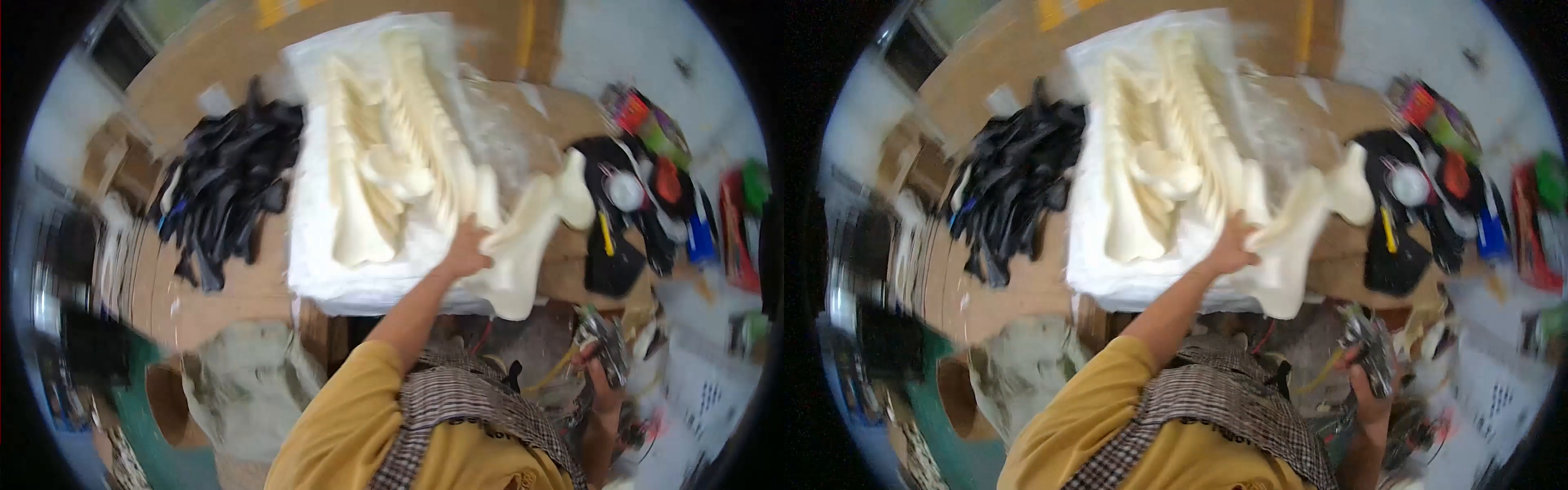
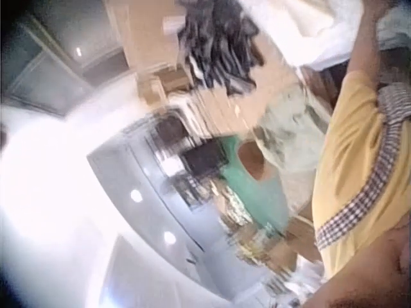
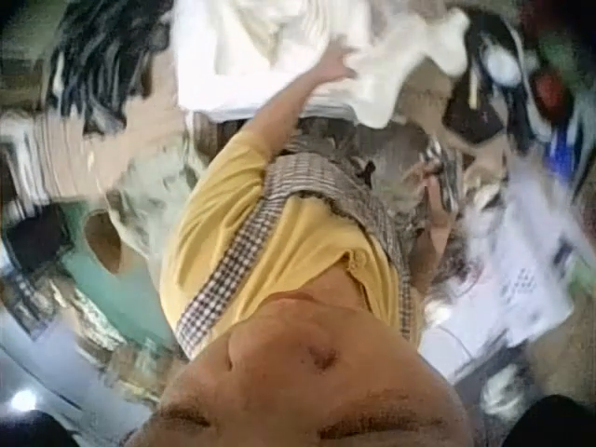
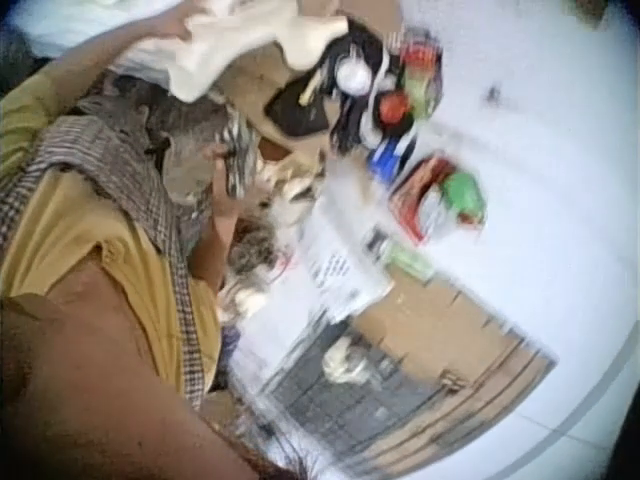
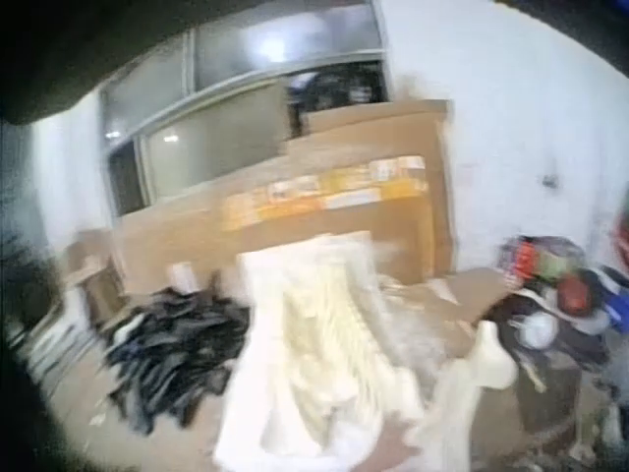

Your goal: Applying adhesive to foam bicycle seat padding components and preparing them for assembly in a manufacturing facility.

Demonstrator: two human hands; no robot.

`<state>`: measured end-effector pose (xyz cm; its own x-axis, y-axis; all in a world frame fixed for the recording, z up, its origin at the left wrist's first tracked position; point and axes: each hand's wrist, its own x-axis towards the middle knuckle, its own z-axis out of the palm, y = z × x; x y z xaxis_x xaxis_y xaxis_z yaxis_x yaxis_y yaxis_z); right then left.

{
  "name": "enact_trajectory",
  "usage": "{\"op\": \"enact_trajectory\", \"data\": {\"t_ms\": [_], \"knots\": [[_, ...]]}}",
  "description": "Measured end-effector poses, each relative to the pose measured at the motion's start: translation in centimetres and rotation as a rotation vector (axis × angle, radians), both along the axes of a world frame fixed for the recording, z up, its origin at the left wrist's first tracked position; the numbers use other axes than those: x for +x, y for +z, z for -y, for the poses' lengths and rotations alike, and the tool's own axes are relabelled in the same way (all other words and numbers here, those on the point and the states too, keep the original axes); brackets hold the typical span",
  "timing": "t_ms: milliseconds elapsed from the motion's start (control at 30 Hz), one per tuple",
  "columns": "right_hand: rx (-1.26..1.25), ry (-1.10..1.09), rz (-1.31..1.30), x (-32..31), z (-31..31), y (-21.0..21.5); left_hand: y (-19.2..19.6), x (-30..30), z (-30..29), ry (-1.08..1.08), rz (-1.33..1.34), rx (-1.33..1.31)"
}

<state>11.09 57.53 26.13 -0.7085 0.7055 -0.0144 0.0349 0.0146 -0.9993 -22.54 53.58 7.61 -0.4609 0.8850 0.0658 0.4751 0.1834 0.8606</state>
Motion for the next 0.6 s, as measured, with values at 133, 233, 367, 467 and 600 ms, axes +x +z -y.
{"op": "enact_trajectory", "data": {"t_ms": [133,233,367,467,600], "knots": [[0.081,0.076,0.009,-1.1,-2.2,-0.9,0.9,2.0,0.1,0.266,-0.08,-0.027],[-0.093,0.036,-0.017,-3.9,-3.0,0.2,-0.3,1.7,1.4,0.353,-0.114,0.058],[-0.087,0.266,-0.144,-7.6,-4.9,0.9,3.8,0.4,5.0,0.34,0.223,0.208],[-0.086,0.378,-0.225,-10.5,-4.5,2.0,7.3,-0.3,11.2,0.397,0.408,0.361],[0.082,0.321,-0.045,-13.1,-1.5,3.1,10.2,-0.6,23.3,0.667,0.859,0.685]]}}
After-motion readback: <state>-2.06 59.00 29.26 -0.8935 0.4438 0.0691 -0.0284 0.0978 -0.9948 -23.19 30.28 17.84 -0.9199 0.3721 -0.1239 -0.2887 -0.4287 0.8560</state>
